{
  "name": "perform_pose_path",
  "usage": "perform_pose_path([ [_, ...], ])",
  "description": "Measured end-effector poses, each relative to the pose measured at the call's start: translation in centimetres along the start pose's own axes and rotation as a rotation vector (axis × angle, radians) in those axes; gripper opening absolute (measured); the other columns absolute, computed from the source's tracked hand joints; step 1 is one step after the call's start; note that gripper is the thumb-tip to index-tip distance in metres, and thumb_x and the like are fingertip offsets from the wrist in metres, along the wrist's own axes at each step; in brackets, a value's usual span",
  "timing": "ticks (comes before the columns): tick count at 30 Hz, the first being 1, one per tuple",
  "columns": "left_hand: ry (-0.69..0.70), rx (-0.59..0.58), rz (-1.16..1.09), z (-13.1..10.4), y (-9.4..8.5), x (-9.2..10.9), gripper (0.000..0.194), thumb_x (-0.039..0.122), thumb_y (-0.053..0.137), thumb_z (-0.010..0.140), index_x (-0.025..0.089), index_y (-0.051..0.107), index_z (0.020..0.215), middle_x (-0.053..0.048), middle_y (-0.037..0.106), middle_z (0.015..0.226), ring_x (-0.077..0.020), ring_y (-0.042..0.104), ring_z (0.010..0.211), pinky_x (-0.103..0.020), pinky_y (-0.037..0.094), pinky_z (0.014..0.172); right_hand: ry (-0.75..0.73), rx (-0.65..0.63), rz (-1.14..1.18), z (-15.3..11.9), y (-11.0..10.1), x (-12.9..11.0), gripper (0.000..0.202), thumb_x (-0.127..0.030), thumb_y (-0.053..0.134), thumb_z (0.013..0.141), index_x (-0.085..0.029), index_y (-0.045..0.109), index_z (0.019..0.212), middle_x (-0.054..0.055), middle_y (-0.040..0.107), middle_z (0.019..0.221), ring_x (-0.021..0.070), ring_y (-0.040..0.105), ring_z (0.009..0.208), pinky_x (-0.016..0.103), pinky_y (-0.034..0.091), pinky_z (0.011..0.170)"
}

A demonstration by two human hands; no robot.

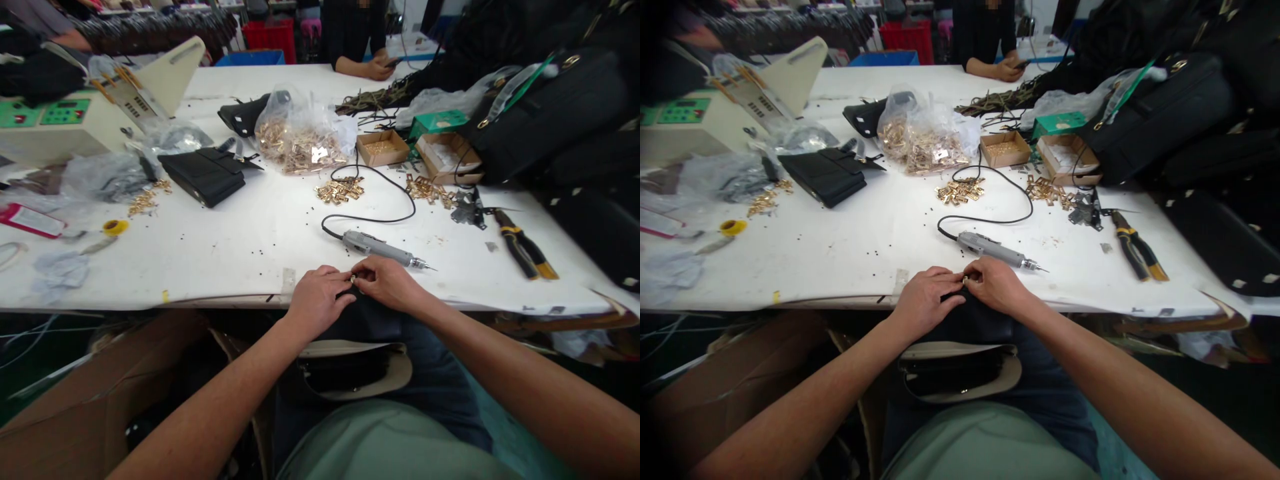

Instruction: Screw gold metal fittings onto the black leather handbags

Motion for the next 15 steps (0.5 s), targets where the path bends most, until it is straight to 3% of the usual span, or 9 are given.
perform_pose_path([
  [8, -0.011, 0.068, -0.03, -0.5, 0.7, -0.5, 0.017, 0.034, 0.075, 0.089, 0.025, 0.076, 0.104, -0.001, 0.076, 0.12, -0.0239, 0.064, 0.112, -0.04, 0.054, 0.095, 0.04, -0.051, 0.004, 0.1, -0.2, -0.1, 0.024, -0.017, 0.065, 0.082, -0.017, 0.077, 0.104, 0.005, 0.072, 0.09, 0.0173, 0.063, 0.079, 0.027, 0.046, 0.071],
  [15, 0.096, -0.052, 0.096, -0.1, -0.4, -0.1, 0.017, 0.035, 0.066, 0.096, 0.022, 0.075, 0.103, -0.004, 0.074, 0.122, -0.0249, 0.062, 0.114, -0.04, 0.054, 0.089, 0.088, -0.05, -0.013, 0.4, -0.2, -0.4, 0.024, -0.013, 0.065, 0.078, -0.017, 0.075, 0.1, 0.004, 0.072, 0.088, 0.0167, 0.063, 0.078, 0.026, 0.046, 0.07],
])
Point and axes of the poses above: each hand's wrist, its own z-axis towards the middle knuckle, its own y-axis out of the palm, x = y × z, the point moved 1 cm from there along z, towards the middle knuckle
